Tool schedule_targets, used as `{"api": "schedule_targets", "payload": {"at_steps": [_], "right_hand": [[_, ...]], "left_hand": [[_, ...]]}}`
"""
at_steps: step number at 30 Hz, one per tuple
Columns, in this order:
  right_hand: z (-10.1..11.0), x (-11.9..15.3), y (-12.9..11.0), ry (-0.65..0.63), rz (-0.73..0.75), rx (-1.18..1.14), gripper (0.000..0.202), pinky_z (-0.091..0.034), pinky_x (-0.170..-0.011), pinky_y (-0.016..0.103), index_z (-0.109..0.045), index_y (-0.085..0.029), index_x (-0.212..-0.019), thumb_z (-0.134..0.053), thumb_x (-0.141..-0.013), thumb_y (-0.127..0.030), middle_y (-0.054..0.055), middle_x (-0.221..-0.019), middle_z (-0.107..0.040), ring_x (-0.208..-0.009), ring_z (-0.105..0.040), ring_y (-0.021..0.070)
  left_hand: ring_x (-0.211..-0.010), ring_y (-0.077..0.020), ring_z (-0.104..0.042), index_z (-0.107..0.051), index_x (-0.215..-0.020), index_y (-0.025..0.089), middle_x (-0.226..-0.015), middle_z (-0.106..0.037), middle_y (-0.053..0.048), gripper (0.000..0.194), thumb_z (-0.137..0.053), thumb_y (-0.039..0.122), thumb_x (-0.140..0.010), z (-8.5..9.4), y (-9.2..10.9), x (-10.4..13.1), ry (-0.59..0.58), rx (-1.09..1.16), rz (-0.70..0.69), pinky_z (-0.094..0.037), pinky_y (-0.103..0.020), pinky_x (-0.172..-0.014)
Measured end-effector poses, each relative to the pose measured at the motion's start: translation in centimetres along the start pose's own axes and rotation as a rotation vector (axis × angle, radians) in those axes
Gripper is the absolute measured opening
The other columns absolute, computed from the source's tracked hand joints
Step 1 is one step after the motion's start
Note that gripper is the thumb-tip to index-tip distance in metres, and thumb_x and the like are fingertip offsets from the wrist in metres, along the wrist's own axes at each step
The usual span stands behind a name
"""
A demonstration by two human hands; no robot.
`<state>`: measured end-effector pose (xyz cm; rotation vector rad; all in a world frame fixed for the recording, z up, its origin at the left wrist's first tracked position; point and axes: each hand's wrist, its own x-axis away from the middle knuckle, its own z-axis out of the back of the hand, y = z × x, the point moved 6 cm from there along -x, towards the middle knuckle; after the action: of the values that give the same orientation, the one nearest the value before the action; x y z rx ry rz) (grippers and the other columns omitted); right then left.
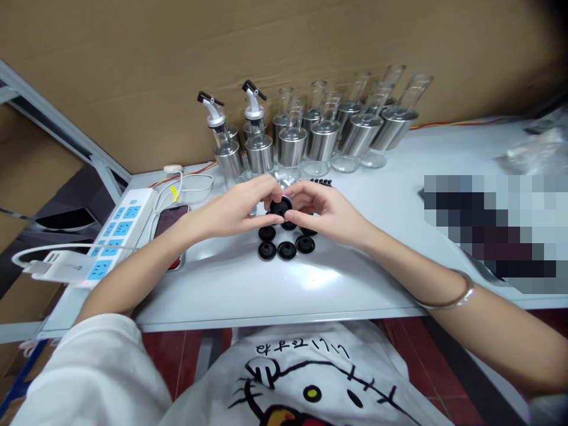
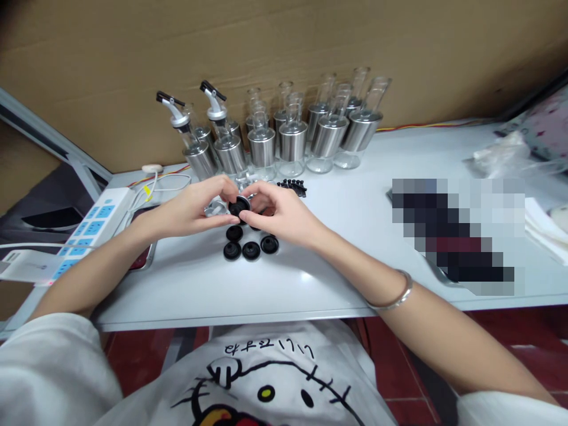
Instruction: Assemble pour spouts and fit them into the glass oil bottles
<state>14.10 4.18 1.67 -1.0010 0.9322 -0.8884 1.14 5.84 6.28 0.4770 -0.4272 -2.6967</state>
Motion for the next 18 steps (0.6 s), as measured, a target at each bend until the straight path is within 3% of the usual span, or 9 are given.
{"api": "schedule_targets", "payload": {"at_steps": [7,11,18], "right_hand": [[0.3,-0.1,0.3,0.060,-0.007,0.013,0.030,-0.044,-0.062,0.028,-0.055,-0.018,-0.096,-0.065,-0.070,-0.027,0.000,-0.069,-0.062,-0.066,-0.059,0.0143],[0.3,-0.1,0.1,0.057,0.014,0.037,0.027,-0.044,-0.060,0.029,-0.054,-0.018,-0.094,-0.061,-0.069,-0.024,-0.001,-0.068,-0.060,-0.064,-0.058,0.0144],[-0.2,0.1,-0.2,-0.009,0.029,0.088,0.021,-0.040,-0.056,0.026,-0.053,-0.018,-0.088,-0.057,-0.068,-0.022,-0.002,-0.065,-0.057,-0.060,-0.053,0.0128]], "left_hand": [[-0.087,-0.0146,-0.057,-0.051,-0.099,0.016,-0.100,-0.058,-0.006,0.013,-0.047,0.025,-0.090,-0.2,0.2,-0.1,-0.014,0.051,0.028,-0.046,-0.027,-0.080],[-0.085,-0.0157,-0.057,-0.049,-0.103,0.016,-0.098,-0.060,-0.006,0.023,-0.052,0.032,-0.087,-0.3,-0.4,0.0,0.014,0.049,0.131,-0.045,-0.026,-0.075],[-0.067,-0.0142,-0.052,-0.055,-0.081,0.015,-0.077,-0.059,-0.003,0.029,-0.041,0.039,-0.087,-2.0,-0.9,-0.2,-0.235,0.068,0.170,-0.037,-0.024,-0.061]]}}
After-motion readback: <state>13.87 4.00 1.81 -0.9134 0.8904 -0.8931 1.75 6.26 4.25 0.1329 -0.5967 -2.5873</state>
